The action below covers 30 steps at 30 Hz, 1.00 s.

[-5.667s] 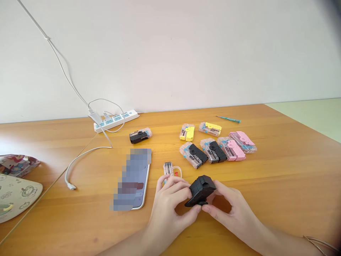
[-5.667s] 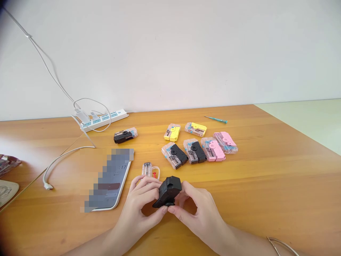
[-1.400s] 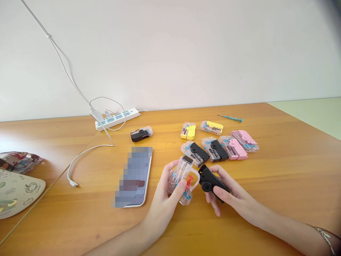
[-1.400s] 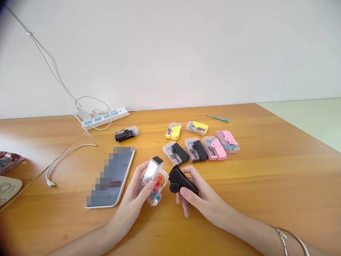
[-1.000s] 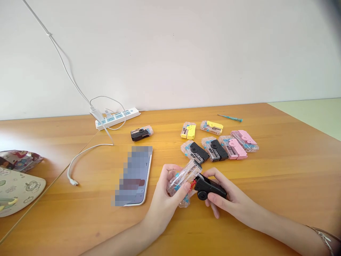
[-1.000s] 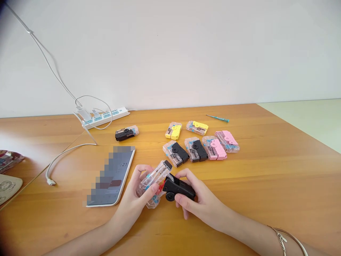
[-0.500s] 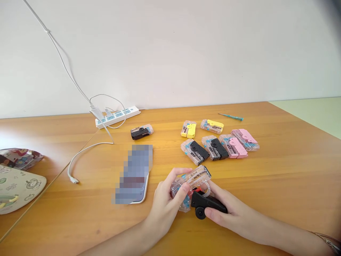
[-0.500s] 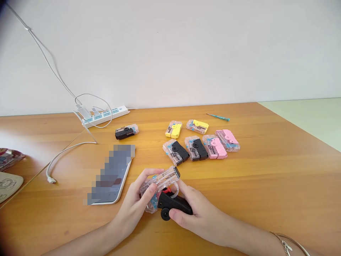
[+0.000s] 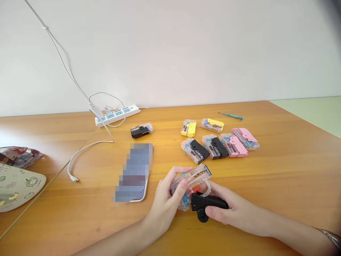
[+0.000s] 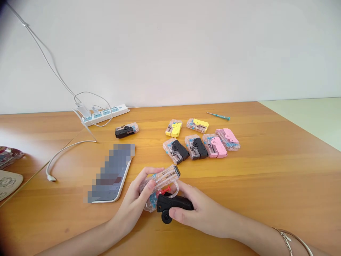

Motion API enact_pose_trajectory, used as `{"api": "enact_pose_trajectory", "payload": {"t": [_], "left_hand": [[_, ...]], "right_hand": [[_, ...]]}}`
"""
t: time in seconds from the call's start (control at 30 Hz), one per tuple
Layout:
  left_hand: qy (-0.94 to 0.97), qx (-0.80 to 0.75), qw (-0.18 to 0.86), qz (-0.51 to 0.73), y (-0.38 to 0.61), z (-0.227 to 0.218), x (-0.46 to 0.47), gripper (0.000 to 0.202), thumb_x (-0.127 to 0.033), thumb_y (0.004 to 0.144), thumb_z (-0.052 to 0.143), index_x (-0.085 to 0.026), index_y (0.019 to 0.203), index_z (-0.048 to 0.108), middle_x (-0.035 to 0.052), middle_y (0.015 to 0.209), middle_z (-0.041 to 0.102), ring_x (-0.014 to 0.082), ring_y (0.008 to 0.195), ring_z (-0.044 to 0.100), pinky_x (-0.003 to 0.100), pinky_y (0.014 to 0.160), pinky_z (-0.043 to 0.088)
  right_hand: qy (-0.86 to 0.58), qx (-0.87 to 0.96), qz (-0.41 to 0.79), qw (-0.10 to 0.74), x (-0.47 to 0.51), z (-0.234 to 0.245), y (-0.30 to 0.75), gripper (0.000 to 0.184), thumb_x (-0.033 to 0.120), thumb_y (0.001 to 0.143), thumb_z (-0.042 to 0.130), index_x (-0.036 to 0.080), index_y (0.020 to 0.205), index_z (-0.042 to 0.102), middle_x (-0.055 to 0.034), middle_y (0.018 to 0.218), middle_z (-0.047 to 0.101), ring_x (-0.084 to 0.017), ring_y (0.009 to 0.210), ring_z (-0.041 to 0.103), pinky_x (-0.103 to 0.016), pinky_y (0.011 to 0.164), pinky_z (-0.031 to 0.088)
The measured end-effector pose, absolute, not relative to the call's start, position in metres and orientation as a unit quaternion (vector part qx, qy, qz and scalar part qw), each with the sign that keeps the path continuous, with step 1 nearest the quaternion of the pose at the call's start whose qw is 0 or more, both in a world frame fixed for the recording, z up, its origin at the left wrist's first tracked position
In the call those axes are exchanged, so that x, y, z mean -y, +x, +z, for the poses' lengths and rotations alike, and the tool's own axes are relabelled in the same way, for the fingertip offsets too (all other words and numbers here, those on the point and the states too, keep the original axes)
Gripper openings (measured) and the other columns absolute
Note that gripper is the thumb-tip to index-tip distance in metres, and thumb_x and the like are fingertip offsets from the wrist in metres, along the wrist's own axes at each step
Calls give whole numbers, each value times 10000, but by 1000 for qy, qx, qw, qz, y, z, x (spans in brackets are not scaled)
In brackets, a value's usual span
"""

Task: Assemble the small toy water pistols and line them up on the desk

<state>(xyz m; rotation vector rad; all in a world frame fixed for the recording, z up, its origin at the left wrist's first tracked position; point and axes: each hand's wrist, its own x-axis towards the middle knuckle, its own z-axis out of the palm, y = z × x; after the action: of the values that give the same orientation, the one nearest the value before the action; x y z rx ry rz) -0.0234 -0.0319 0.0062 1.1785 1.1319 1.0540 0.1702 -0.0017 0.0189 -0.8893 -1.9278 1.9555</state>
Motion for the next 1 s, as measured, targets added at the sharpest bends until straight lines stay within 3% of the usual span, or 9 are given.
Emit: {"api": "enact_pose_trajectory", "payload": {"t": [0.2,0.33,0.5,0.67,0.87,1.0], "left_hand": [[516,-484,556,436,-24,7,33,362,-484,908,444,-194,1114,515,46,850,679,185,750,611,245,638,444],[519,-492,550,430,-23,8,33,369,-497,906,433,-198,1108,511,9,713,623,174,693,583,231,594,419],[519,-501,548,423,-24,7,33,403,-529,894,432,-200,1113,507,-6,681,593,133,575,500,210,533,372],[513,-487,545,450,-24,8,34,363,-495,900,452,-199,1100,512,-10,695,587,126,603,491,206,569,382],[528,-483,535,449,-23,7,35,338,-472,912,446,-206,1111,507,-16,702,587,120,597,487,205,569,382],[541,-488,527,437,-23,4,35,361,-472,920,424,-223,1178,458,2,772,620,151,676,541,233,621,416]], "right_hand": [[-309,667,666,127,1,20,169,368,430,883,522,232,1193,514,-22,890,546,-128,690,494,-242,605,432],[-309,656,677,121,1,20,171,367,441,884,517,241,1192,504,1,835,506,-84,568,388,-205,510,358],[-290,626,718,92,-5,21,174,412,496,854,547,209,1146,500,15,800,474,-62,541,347,-198,492,322],[-314,618,714,104,-8,19,175,493,524,847,543,226,1228,448,29,766,450,-55,512,337,-191,464,294],[-313,635,696,121,-1,17,172,384,482,854,554,233,1141,500,12,804,482,-69,549,357,-188,482,332],[-335,607,709,134,1,12,171,490,531,859,528,232,1232,422,48,702,425,-71,533,332,-183,480,311]]}}
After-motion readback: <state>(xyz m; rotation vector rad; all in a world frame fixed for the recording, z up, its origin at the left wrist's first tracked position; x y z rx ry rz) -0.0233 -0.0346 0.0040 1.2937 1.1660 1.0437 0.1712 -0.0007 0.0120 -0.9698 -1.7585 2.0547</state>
